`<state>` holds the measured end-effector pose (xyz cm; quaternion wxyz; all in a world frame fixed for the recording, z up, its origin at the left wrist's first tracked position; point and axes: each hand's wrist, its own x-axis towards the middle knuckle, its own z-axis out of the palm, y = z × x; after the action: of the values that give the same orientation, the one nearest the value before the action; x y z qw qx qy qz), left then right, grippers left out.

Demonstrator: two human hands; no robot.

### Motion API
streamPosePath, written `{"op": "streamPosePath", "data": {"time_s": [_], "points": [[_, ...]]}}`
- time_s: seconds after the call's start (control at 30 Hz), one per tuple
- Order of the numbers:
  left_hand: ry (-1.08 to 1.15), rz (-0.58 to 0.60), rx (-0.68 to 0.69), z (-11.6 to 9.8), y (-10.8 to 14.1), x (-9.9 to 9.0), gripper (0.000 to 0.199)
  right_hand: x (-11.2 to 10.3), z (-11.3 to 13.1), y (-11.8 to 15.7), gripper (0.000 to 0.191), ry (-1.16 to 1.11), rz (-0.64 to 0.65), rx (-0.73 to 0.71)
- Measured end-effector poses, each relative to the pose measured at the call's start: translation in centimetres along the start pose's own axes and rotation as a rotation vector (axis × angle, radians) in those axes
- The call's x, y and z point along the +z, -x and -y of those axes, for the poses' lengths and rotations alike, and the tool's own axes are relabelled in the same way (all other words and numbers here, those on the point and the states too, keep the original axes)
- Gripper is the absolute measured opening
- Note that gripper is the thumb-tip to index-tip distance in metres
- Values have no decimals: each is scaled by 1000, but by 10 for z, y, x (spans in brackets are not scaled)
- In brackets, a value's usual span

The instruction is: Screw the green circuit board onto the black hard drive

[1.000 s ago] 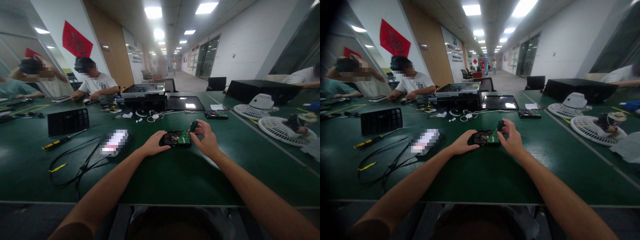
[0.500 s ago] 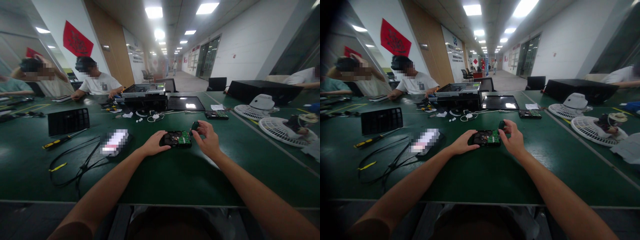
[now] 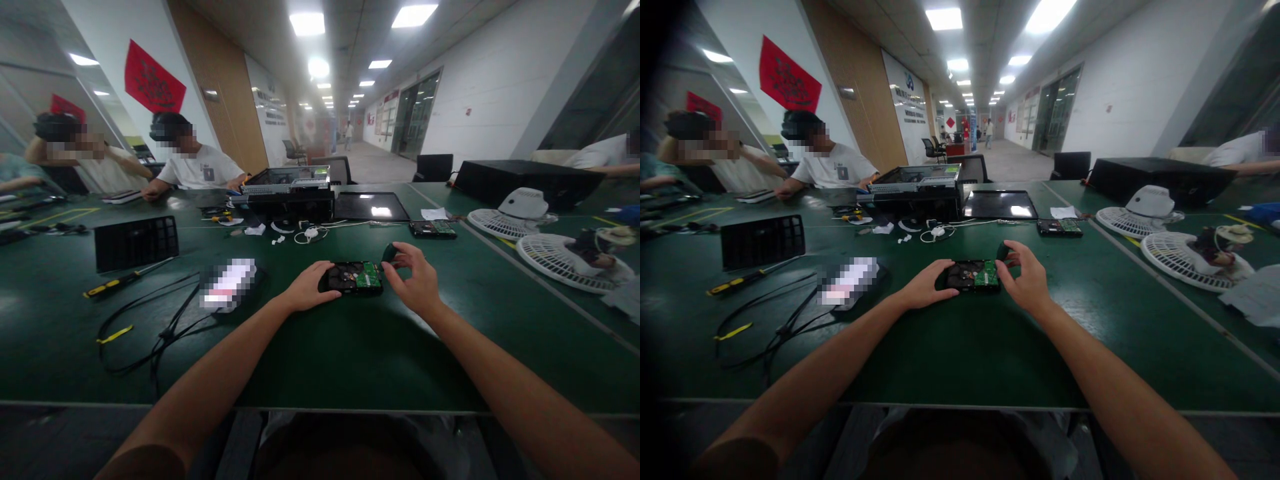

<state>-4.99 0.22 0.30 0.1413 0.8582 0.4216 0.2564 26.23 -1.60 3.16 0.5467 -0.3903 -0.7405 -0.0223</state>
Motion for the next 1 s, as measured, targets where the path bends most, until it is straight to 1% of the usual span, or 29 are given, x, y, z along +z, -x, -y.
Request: {"op": "streamPosePath", "data": {"time_s": [0.13, 0.27, 0.5, 0.7, 0.87, 1.0], "points": [[3, 5, -5, -1, 0, -1, 82, -2, 0, -1, 50, 30, 9, -34], [6, 10, -9, 0, 0, -1, 82, -1, 0, -2, 52, 8, 27, -27], [9, 9, -12, 2, 0, 0, 83, 0, -2, -2, 50, 25, 20, -39], [13, -12, -2, 0, 0, 0, 82, -1, 1, -3, 52, -46, 25, -64], [14, -9, -5, 0, 0, 1, 82, -1, 2, -3, 48, -121, 17, -27], [8, -5, -13, 1, 0, 1, 83, -3, 1, -3, 45, -70, 5, -19]]}}
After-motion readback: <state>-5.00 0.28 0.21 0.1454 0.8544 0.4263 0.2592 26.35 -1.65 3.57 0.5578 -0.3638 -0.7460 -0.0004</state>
